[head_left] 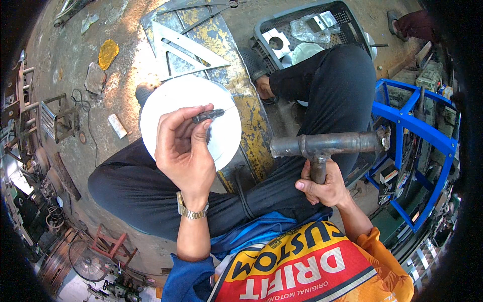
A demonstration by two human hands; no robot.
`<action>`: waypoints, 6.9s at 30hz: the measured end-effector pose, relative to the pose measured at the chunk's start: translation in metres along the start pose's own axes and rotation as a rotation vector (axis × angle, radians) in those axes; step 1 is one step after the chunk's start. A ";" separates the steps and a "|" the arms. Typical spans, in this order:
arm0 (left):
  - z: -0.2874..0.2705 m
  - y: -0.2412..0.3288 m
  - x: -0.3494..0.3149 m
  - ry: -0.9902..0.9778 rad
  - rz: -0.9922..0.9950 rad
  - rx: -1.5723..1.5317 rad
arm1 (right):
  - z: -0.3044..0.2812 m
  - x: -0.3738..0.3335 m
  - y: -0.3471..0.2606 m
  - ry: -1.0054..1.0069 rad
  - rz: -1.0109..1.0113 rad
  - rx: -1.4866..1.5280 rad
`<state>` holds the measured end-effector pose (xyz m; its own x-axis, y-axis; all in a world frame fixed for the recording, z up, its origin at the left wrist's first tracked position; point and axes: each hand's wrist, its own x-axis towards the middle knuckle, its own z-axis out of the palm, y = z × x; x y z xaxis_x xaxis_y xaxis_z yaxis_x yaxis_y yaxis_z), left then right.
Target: The person sits on the floor in a workshop and assembles a circular metal part. They place a small metal pin into a hole on the part, then use a hammer to tap the pin into place. The person repeats this process for another pin on the same part.
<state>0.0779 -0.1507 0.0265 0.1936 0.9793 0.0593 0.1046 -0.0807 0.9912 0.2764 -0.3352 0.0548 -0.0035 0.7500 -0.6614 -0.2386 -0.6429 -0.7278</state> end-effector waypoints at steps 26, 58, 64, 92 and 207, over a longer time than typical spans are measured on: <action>-0.011 -0.007 0.031 -0.347 0.030 -0.054 | 0.012 -0.020 -0.011 0.074 -0.090 -0.112; -0.011 -0.002 0.033 -0.367 0.115 -0.052 | 0.031 -0.040 -0.040 0.167 -0.132 -0.433; -0.012 0.000 0.031 -0.398 0.166 0.015 | 0.025 -0.042 -0.048 0.115 -0.207 -0.423; -0.021 0.006 0.035 -0.471 0.079 0.031 | 0.073 -0.005 -0.119 0.214 -0.312 -0.807; -0.103 -0.002 -0.016 0.150 -0.067 -0.102 | 0.004 -0.011 -0.031 0.122 -0.202 -0.252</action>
<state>-0.0256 -0.1472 0.0357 0.0416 0.9991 0.0025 0.0116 -0.0029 0.9999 0.2799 -0.3232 0.0854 0.1387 0.8519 -0.5050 0.0244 -0.5127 -0.8582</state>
